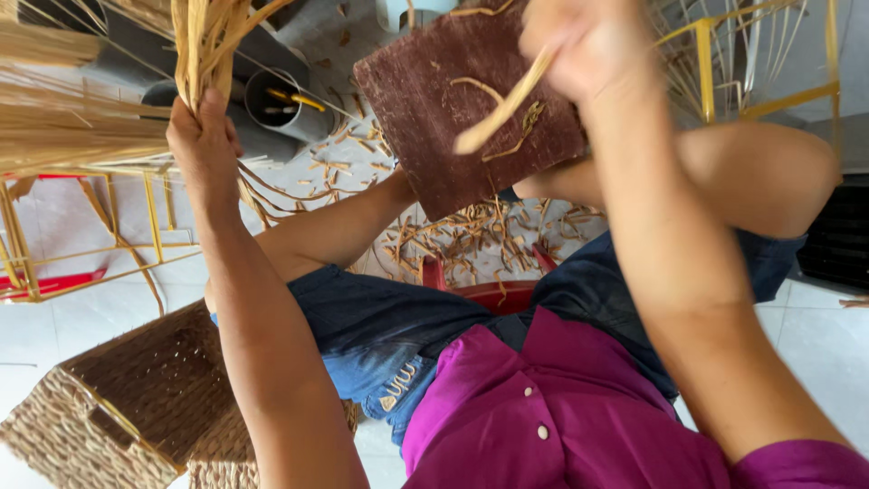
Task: The person sits on the floor and uses scissors to trim the ends off bundles of dried palm leaf strips, letting cut pieces fall onto a pile below. They then gather the trimmed strips, align them into a larger bundle, and bind the bundle together with a thin strip.
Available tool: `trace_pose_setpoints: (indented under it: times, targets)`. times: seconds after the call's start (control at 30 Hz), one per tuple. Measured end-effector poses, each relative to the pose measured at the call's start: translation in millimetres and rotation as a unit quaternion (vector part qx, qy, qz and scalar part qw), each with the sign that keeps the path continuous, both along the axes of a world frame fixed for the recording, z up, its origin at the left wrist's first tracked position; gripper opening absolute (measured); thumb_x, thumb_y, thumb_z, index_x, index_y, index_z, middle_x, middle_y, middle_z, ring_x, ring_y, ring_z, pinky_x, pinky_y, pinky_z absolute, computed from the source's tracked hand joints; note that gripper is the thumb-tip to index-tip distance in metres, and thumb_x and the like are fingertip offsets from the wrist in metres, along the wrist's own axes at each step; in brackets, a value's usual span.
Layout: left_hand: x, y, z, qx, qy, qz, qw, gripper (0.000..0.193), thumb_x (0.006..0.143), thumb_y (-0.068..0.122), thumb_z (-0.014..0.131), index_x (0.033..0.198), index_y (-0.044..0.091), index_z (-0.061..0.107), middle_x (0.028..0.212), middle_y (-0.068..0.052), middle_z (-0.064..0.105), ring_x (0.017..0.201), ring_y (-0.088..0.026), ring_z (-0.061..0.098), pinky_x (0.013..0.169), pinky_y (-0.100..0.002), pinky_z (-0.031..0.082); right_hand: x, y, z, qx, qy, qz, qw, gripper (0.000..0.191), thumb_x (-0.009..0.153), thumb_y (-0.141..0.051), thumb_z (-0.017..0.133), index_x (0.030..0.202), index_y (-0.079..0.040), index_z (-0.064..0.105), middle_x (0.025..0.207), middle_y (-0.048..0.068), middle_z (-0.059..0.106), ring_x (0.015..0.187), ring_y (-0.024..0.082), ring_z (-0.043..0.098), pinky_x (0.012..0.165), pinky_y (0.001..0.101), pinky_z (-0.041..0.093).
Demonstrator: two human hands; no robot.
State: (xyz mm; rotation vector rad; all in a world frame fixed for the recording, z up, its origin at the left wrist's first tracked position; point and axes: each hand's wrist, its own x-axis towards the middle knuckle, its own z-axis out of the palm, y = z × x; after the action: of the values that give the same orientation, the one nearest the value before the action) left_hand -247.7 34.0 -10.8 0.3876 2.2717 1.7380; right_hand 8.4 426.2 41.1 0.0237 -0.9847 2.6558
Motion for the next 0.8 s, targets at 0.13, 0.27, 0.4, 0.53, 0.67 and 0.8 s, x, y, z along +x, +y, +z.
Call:
trace_pose_setpoints:
  times: [0.13, 0.27, 0.4, 0.53, 0.67, 0.8]
  targets:
    - [5.1, 1.0, 0.6, 0.016, -0.002, -0.018, 1.0, 0.022, 0.113, 0.027, 0.06, 0.107, 0.005, 0.061, 0.069, 0.003, 0.052, 0.055, -0.004, 0.046, 0.047, -0.021, 0.037, 4.2, -97.9, -77.6, 0.085, -0.357, 0.107, 0.924, 0.029, 0.099, -0.004, 0.061, 0.126, 0.003, 0.067, 0.094, 0.012, 0.074, 0.055, 0.008, 0.058, 0.047, 0.0216, 0.047]
    - [9.8, 4.4, 1.4, -0.005, -0.003, -0.032, 0.999, 0.024, 0.114, 0.028, 0.061, 0.107, 0.005, 0.062, 0.069, 0.003, 0.053, 0.056, -0.004, 0.047, 0.049, -0.021, 0.038, 9.4, -73.7, -150.6, 0.095, -0.413, 0.111, 0.899, 0.041, 0.094, -0.005, 0.064, 0.134, -0.001, 0.06, 0.097, 0.012, 0.074, 0.073, 0.016, 0.073, 0.059, 0.0265, 0.06]
    - [15.9, 13.5, 13.3, -0.003, 0.007, -0.048, 0.999, 0.024, 0.114, 0.027, 0.06, 0.106, 0.004, 0.06, 0.071, 0.003, 0.054, 0.059, -0.004, 0.048, 0.051, -0.021, 0.039, -6.8, 23.4, -141.2, 0.141, -0.395, -0.179, 0.89, 0.039, 0.103, -0.004, 0.067, 0.141, 0.003, 0.061, 0.101, 0.013, 0.076, 0.079, 0.018, 0.077, 0.069, 0.0303, 0.067]
    - [19.4, 27.4, 26.9, 0.007, 0.015, -0.037, 0.999, 0.022, 0.113, 0.027, 0.059, 0.108, 0.005, 0.062, 0.07, 0.003, 0.053, 0.058, -0.003, 0.047, 0.051, -0.021, 0.038, -10.5, 70.0, -118.7, 0.052, -0.412, -0.34, 0.844, 0.031, 0.1, -0.005, 0.058, 0.13, -0.006, 0.066, 0.089, 0.009, 0.078, 0.062, 0.013, 0.071, 0.05, 0.0252, 0.058]
    - [22.4, 38.7, 32.4, 0.003, 0.017, -0.055, 0.998, 0.024, 0.114, 0.027, 0.058, 0.105, 0.005, 0.059, 0.07, 0.003, 0.051, 0.058, -0.004, 0.046, 0.051, -0.022, 0.037, -22.6, 20.8, -128.1, 0.112, -0.418, -0.179, 0.883, 0.034, 0.101, -0.001, 0.065, 0.135, -0.004, 0.068, 0.088, 0.01, 0.077, 0.051, 0.01, 0.057, 0.044, 0.0234, 0.046]
    - [26.5, 42.4, 34.0, -0.006, 0.045, -0.074, 0.996, 0.024, 0.115, 0.026, 0.058, 0.104, 0.005, 0.058, 0.073, 0.003, 0.053, 0.06, -0.003, 0.048, 0.051, -0.022, 0.038, -23.3, -45.0, -135.5, 0.23, -0.49, -0.147, 0.828, 0.04, 0.097, 0.0, 0.057, 0.135, -0.009, 0.063, 0.087, 0.009, 0.076, 0.046, 0.006, 0.056, 0.038, 0.0218, 0.041]
